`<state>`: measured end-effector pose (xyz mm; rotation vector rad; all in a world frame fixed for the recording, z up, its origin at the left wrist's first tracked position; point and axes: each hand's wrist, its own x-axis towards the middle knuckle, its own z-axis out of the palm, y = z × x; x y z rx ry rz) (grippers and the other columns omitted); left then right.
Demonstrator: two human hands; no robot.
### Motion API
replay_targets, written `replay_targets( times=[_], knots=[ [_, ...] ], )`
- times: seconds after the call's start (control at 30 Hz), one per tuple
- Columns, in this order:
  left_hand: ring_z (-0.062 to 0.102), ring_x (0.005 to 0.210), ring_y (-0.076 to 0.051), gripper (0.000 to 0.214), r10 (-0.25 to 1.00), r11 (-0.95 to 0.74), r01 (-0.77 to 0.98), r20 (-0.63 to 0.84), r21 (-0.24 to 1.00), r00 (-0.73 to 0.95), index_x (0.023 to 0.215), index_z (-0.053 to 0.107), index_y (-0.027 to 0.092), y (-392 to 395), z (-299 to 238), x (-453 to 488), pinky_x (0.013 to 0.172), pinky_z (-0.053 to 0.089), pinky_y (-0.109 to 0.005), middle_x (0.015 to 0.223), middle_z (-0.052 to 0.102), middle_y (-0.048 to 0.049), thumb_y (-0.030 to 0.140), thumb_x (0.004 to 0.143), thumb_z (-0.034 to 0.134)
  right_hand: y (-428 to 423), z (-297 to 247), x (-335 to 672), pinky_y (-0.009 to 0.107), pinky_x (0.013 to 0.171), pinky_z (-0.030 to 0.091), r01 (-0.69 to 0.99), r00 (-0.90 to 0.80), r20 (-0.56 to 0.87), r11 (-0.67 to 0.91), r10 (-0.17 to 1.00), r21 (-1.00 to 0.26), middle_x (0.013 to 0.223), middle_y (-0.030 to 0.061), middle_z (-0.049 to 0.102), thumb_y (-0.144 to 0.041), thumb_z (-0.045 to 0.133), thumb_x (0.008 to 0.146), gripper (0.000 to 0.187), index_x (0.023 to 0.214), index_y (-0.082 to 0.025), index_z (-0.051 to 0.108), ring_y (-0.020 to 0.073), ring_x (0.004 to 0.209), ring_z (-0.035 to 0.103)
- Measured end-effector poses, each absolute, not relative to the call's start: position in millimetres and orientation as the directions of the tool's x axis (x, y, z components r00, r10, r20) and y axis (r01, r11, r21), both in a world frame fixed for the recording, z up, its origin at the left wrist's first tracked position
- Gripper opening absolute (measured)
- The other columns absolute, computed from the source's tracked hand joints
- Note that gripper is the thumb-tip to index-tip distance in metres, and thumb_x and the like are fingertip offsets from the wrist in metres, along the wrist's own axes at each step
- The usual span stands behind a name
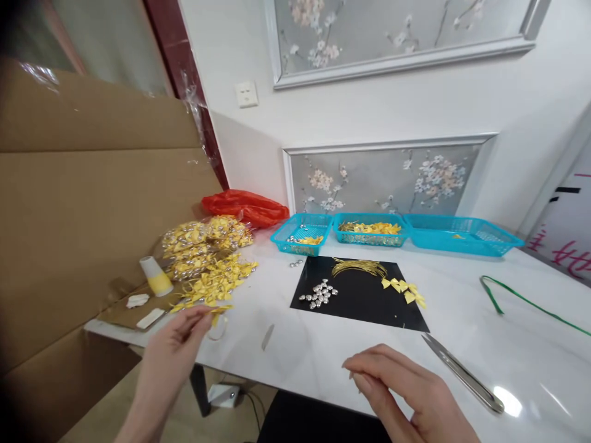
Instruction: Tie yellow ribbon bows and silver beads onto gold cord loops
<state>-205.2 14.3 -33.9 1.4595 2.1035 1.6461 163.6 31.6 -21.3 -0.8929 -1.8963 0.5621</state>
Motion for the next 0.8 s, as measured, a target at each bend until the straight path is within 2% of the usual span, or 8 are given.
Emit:
replay_targets(
  times=[0.1,0.2,0.3,0.43,0.53,0.8],
  knots=[
    [0.071,0.081,-0.018,0.021,0.686,0.111,0.510,0.306,0.853,-0.660,0.108,0.067,0.015,13.5,-36.1,-250.5,0.073,0.060,-0.037,0.100,0.072,-0.0040,0.032,0.096,0.066,36.9,-19.6,164.7,0.015,0.034,0.047,0.340,-0.447,0.560,0.711,0.698,-0.616,0.083,0.0054,0.076,-0.031,0.059,0.097,0.017,0.095,-0.028,0.076,0.0184,0.065,0.074],
    [0.070,0.089,-0.020,0.025,0.651,0.243,0.451,0.200,0.859,-0.732,0.116,0.066,0.016,20.7,-36.4,-281.9,0.076,0.061,-0.039,0.111,0.071,-0.0066,0.031,0.096,0.065,38.6,-17.3,163.7,0.016,0.045,0.056,0.347,-0.495,0.538,0.723,0.682,-0.597,0.083,0.0036,0.075,-0.027,0.057,0.098,0.016,0.097,-0.028,0.074,0.0174,0.067,0.074],
    [0.070,0.096,-0.023,0.029,0.625,0.355,0.458,0.157,0.815,-0.765,0.121,0.064,0.017,33.0,-33.8,-294.9,0.080,0.060,-0.042,0.118,0.069,-0.0081,0.032,0.096,0.066,36.7,-15.4,160.4,0.018,0.054,0.059,0.340,-0.514,0.528,0.726,0.676,-0.598,0.082,0.0019,0.074,-0.025,0.055,0.099,0.017,0.097,-0.028,0.072,0.0157,0.067,0.073],
    [0.068,0.105,-0.026,0.032,0.586,0.478,0.522,0.186,0.706,-0.789,0.123,0.064,0.017,47.9,-27.4,-293.8,0.088,0.058,-0.048,0.125,0.067,-0.0093,0.033,0.095,0.067,34.8,-14.7,158.3,0.018,0.053,0.058,0.343,-0.516,0.518,0.719,0.682,-0.604,0.079,0.0007,0.072,-0.024,0.056,0.099,0.017,0.096,-0.028,0.071,0.0145,0.063,0.071],
    [0.067,0.107,-0.026,0.032,0.582,0.505,0.572,0.235,0.646,-0.779,0.123,0.064,0.018,54.9,-24.1,-289.0,0.089,0.057,-0.049,0.126,0.067,-0.0095,0.033,0.095,0.067,34.0,-15.0,159.8,0.019,0.054,0.058,0.363,-0.508,0.501,0.701,0.701,-0.614,0.078,0.0007,0.072,-0.025,0.055,0.099,0.018,0.094,-0.028,0.071,0.0149,0.062,0.071],
    [0.070,0.097,-0.023,0.029,0.533,0.520,0.580,0.293,0.627,-0.794,0.120,0.065,0.017,42.2,-24.9,-279.6,0.084,0.059,-0.045,0.117,0.070,-0.0082,0.034,0.096,0.065,29.6,-20.9,166.0,0.019,0.055,0.057,0.378,-0.537,0.456,0.685,0.710,-0.623,0.082,0.0004,0.072,-0.025,0.052,0.101,0.020,0.098,-0.030,0.071,0.0149,0.066,0.071]
  ],
)
